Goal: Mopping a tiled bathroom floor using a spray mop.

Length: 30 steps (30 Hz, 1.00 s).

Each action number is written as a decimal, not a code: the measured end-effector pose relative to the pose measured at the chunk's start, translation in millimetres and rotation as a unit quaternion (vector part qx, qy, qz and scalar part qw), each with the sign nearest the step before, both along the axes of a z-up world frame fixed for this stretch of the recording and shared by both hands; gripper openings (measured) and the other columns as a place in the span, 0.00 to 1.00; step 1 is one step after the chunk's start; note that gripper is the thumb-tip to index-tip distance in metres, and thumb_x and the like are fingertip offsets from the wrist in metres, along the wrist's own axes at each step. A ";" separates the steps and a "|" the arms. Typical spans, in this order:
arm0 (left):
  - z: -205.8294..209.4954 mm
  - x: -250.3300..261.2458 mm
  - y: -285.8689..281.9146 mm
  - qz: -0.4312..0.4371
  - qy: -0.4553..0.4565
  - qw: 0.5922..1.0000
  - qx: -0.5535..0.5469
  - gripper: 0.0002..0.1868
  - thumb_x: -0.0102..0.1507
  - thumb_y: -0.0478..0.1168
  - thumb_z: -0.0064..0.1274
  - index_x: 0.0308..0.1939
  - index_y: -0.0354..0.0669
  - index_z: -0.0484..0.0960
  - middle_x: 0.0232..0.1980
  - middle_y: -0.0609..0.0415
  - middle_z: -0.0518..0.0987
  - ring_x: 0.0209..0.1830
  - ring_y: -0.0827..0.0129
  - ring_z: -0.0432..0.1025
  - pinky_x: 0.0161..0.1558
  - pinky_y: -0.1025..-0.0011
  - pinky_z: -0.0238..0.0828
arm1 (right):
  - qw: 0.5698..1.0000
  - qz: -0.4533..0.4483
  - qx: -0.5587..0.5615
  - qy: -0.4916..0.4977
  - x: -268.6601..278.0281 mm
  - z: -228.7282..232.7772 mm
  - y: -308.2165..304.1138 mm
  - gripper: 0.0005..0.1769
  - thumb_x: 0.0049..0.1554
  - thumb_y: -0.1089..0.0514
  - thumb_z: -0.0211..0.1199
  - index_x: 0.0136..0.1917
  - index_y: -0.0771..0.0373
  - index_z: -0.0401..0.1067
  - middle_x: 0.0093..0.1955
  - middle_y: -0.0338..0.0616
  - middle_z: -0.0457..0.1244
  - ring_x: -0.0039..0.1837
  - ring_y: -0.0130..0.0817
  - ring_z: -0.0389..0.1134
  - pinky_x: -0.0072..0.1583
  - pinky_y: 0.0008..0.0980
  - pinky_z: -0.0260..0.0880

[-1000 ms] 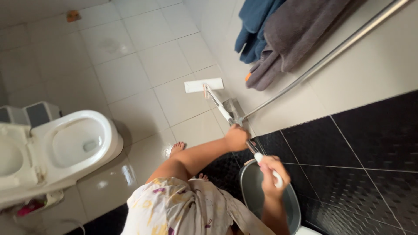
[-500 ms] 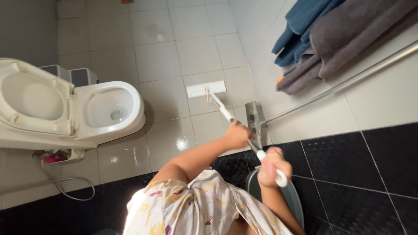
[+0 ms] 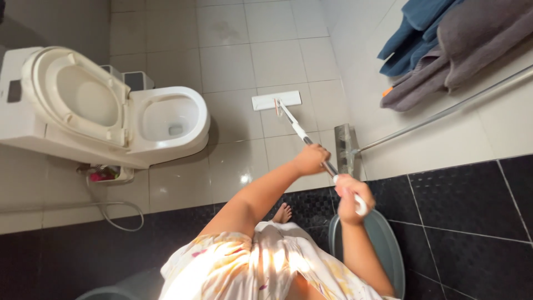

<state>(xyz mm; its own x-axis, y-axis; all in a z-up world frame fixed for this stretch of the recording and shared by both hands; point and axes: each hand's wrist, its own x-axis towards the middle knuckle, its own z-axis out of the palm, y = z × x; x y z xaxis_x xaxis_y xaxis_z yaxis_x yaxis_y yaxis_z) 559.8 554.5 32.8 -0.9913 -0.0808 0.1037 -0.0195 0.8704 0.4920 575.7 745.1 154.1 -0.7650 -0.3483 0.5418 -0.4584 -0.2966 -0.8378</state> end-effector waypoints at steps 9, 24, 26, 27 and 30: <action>56.4 87.9 18.1 -0.061 0.140 0.969 0.197 0.08 0.56 0.45 0.59 0.34 0.49 0.79 0.33 0.58 0.80 0.43 0.56 0.72 0.48 0.57 0.66 | 0.947 0.315 -0.064 0.026 12.3 91.2 45.3 0.04 0.51 0.62 0.57 0.39 0.66 0.66 0.33 0.49 0.62 0.35 0.39 0.62 0.48 0.45 0.68; -0.5 53.9 -57.8 0.290 0.223 0.926 0.091 0.16 0.62 0.45 0.64 0.26 0.47 0.73 0.30 0.50 0.74 0.38 0.51 0.68 0.43 0.51 0.60 | 0.929 0.363 -0.038 -0.054 -45.2 42.9 -72.3 0.12 0.58 0.60 0.65 0.34 0.63 0.68 0.35 0.45 0.64 0.40 0.39 0.65 0.64 0.51 0.67; 13.7 51.3 -81.1 0.338 0.263 0.901 0.060 0.16 0.59 0.43 0.64 0.25 0.43 0.72 0.29 0.49 0.73 0.36 0.50 0.69 0.44 0.48 0.61 | 0.914 0.393 0.043 0.086 -44.4 58.6 -99.4 0.08 0.52 0.61 0.62 0.36 0.67 0.68 0.38 0.48 0.64 0.45 0.45 0.68 0.64 0.49 0.66; 9.1 50.6 -90.7 0.340 0.261 0.902 0.060 0.16 0.59 0.43 0.64 0.25 0.43 0.72 0.29 0.49 0.73 0.36 0.50 0.69 0.44 0.48 0.61 | 0.914 0.394 0.044 0.083 -45.1 57.5 -110.1 0.08 0.52 0.61 0.62 0.36 0.67 0.68 0.38 0.48 0.64 0.45 0.45 0.68 0.64 0.49 0.66; -12.9 41.0 -128.6 0.384 0.269 0.878 0.098 0.15 0.58 0.41 0.64 0.25 0.39 0.72 0.30 0.47 0.73 0.35 0.48 0.69 0.45 0.50 0.64 | 0.892 0.447 0.058 0.043 -52.5 53.8 -146.4 0.11 0.53 0.64 0.63 0.33 0.63 0.63 0.35 0.43 0.60 0.41 0.42 0.63 0.60 0.44 0.67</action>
